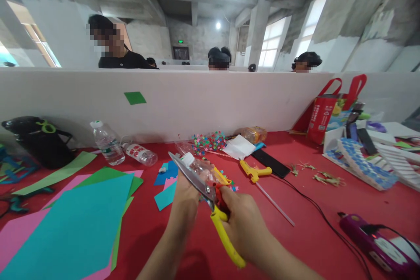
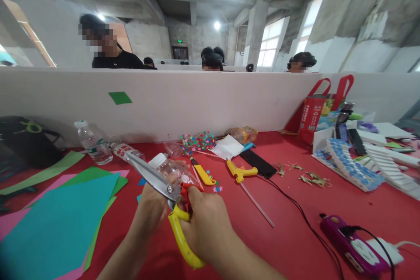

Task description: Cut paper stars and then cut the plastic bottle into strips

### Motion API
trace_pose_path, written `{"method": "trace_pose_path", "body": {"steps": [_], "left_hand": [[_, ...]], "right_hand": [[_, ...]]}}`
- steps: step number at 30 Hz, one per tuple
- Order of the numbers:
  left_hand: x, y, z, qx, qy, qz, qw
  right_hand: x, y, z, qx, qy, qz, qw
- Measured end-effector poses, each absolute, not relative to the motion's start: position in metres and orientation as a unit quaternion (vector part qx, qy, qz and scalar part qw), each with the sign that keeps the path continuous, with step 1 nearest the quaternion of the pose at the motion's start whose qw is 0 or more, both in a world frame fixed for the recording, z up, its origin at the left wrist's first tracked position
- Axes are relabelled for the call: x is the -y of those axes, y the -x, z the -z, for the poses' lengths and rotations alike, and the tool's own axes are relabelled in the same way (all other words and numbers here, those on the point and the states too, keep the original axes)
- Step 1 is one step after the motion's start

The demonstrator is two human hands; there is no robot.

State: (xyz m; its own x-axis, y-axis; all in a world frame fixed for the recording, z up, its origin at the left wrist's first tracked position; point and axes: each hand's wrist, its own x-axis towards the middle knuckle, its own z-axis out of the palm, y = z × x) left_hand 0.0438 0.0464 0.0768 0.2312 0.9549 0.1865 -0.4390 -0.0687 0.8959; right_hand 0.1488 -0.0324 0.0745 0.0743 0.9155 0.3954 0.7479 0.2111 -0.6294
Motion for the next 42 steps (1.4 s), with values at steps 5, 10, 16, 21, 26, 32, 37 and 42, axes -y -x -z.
{"method": "trace_pose_path", "body": {"steps": [5,10,16,21,26,32,37,42], "left_hand": [[-0.059,-0.023,-0.092,-0.298,-0.413,-0.601,0.616],[-0.072,0.006,-0.107,-0.288,-0.34,-0.643,0.623],[-0.082,0.028,-0.109,-0.276,-0.319,-0.672,0.608],[-0.079,0.031,-0.109,-0.275,-0.31,-0.675,0.61],[-0.072,0.021,-0.108,-0.264,-0.332,-0.66,0.62],[-0.067,0.016,-0.116,-0.273,-0.313,-0.663,0.623],[-0.068,0.02,-0.115,-0.265,-0.322,-0.669,0.616],[-0.07,0.02,-0.114,-0.27,-0.327,-0.668,0.611]], "right_hand": [[0.038,-0.171,-0.078,0.639,0.584,-0.291,0.408],[0.049,-0.198,-0.095,0.692,0.54,-0.348,0.33],[0.054,-0.196,-0.097,0.723,0.535,-0.374,0.227],[0.056,-0.181,-0.096,0.713,0.55,-0.371,0.228],[0.055,-0.176,-0.098,0.699,0.541,-0.415,0.215],[0.061,-0.177,-0.094,0.678,0.574,-0.398,0.227],[0.06,-0.178,-0.093,0.673,0.588,-0.394,0.215],[0.056,-0.175,-0.1,0.708,0.544,-0.401,0.203]]}}
